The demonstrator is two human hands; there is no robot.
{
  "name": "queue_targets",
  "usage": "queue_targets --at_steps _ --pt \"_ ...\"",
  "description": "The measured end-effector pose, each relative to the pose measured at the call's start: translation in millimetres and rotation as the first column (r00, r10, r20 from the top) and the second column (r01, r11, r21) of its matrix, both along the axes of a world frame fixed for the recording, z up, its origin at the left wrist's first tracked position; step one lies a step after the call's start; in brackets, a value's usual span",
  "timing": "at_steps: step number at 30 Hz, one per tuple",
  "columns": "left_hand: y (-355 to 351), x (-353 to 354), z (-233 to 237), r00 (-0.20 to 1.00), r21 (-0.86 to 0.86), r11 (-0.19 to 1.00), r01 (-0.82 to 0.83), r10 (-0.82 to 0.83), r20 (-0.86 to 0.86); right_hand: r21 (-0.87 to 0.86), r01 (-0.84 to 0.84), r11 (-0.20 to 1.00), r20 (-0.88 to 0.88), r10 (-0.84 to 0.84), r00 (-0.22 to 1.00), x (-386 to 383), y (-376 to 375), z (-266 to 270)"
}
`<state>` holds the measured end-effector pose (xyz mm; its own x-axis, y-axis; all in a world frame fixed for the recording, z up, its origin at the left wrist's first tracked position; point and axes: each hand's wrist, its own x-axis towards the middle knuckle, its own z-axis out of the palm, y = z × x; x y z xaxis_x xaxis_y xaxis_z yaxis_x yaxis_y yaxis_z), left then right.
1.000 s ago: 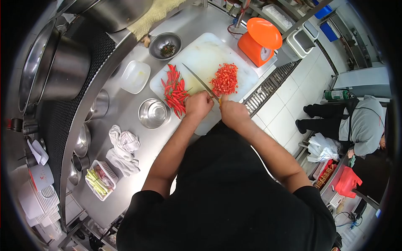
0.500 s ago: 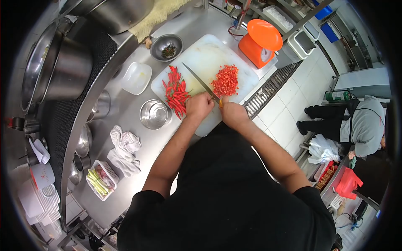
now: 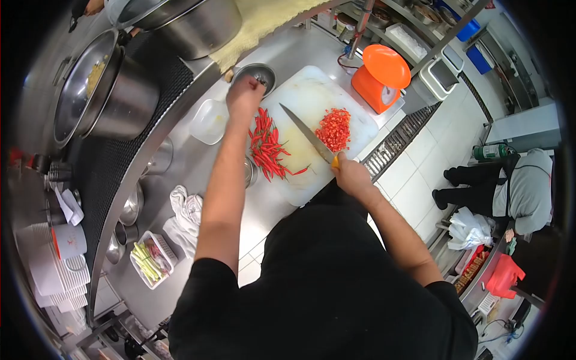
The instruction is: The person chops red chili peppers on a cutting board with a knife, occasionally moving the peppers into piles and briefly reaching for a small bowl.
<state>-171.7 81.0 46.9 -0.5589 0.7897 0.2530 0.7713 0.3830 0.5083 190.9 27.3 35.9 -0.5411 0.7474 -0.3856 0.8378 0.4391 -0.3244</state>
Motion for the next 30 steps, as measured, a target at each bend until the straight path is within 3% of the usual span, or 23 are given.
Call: queue_targets --at_steps 2,5,6,9,13,16,20,26,30 --pt "5 -25 9 0.994 -0.144 0.989 0.047 -0.031 0.108 0.000 0.016 1.000 -0.016 -0.016 1.000 -1 0 -6" --pt "7 -31 -2 0.992 -0.399 0.911 0.100 -0.124 -0.033 0.000 0.033 0.999 -0.036 -0.033 0.999 0 1 -8" --pt "1 -32 -21 0.989 -0.264 0.956 0.129 -0.144 -0.039 -0.003 0.039 0.999 -0.039 -0.040 0.998 0 0 -8" --pt "-34 19 9 0.978 -0.274 0.940 0.205 -0.183 0.105 -0.043 0.054 0.998 -0.025 -0.055 0.998 -1 0 -1" --pt "-81 79 2 0.907 -0.334 0.845 0.418 -0.367 0.205 -0.044 0.046 0.998 -0.033 -0.048 0.998 1 1 -6" --pt "-108 116 6 0.873 -0.452 0.753 0.477 -0.348 0.342 -0.050 0.044 0.998 -0.030 -0.045 0.999 0 4 -6" --pt "-130 141 -21 0.868 -0.427 0.756 0.496 -0.412 0.278 -0.050 0.041 0.998 -0.031 -0.043 0.999 1 3 -9" --pt "-137 159 -25 0.874 -0.539 0.691 0.482 -0.423 0.239 -0.054 0.040 0.998 -0.013 -0.041 0.999 0 5 -7" --pt "-139 158 -6 0.882 -0.448 0.763 0.465 -0.354 0.312 -0.074 0.042 0.996 -0.008 -0.043 0.999 0 5 -4"
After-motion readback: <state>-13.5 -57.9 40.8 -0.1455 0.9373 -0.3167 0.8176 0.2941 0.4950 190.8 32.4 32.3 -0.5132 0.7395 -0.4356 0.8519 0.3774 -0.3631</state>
